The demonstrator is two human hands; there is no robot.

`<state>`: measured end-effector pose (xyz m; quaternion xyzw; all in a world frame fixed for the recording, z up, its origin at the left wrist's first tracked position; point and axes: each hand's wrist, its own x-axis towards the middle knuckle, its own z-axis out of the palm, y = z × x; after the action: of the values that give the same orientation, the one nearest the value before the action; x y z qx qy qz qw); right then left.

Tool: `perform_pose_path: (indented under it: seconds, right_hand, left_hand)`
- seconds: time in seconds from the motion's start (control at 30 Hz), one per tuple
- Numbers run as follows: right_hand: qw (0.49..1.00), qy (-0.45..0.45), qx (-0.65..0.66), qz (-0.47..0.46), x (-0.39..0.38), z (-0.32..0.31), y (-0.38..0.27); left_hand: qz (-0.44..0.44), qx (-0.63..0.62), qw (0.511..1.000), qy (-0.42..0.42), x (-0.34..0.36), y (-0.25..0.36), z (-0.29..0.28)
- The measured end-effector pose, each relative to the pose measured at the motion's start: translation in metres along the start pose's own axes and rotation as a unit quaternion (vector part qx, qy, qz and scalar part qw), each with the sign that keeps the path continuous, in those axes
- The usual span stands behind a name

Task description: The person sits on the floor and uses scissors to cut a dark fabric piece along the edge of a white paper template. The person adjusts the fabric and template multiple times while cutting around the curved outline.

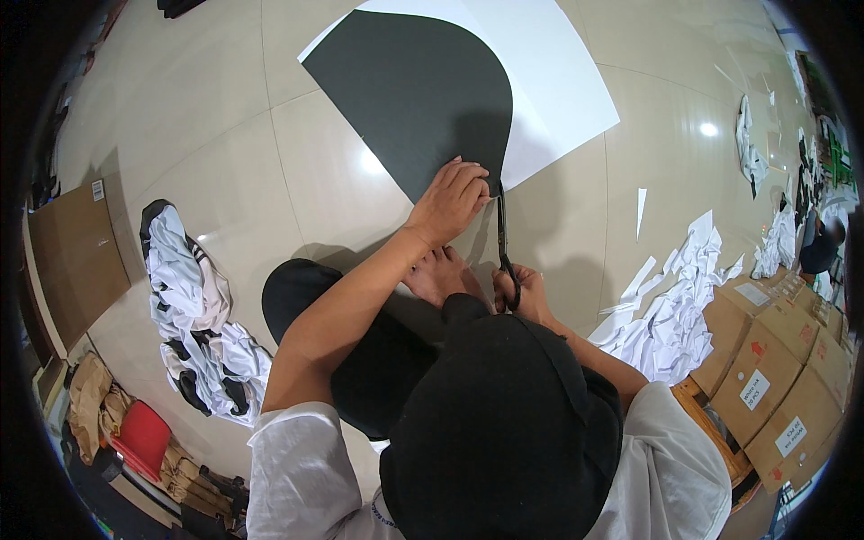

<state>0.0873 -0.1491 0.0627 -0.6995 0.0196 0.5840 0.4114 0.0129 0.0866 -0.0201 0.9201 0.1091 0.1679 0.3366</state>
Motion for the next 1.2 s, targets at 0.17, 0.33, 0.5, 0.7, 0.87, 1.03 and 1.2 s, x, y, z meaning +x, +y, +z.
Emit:
perform_pose_path:
  seconds: [0.17,0.33,0.5,0.7,0.87,1.03,1.2]
  right_hand:
    - [1.0,0.002,-0.012,0.001,-0.001,0.0,0.001]
    - [1.0,0.0,-0.017,0.003,-0.002,0.002,-0.001]
    - [0.998,0.014,0.053,0.017,0.004,0.007,-0.001]
    - [0.995,0.032,0.084,0.03,0.013,0.014,-0.01]
    - [0.995,0.032,0.091,0.022,0.013,0.014,-0.011]
    - [0.996,0.045,0.077,0.019,0.015,0.016,-0.013]
    - [0.995,0.048,0.088,0.02,0.019,0.019,-0.013]
  left_hand:
    - [0.003,0.004,1.0,0.002,0.0,0.0,0.0]
    - [0.003,-0.003,1.0,0.004,0.0,0.0,-0.001]
    - [-0.001,-0.017,1.0,0.005,0.0,0.001,-0.001]
    - [-0.006,-0.033,0.999,0.002,0.0,0.0,-0.002]
    - [-0.003,-0.028,1.0,0.006,0.0,-0.001,-0.002]
    - [-0.001,-0.027,1.0,0.007,0.0,0.0,-0.003]
    - [-0.003,-0.034,0.999,0.007,0.001,0.0,-0.004]
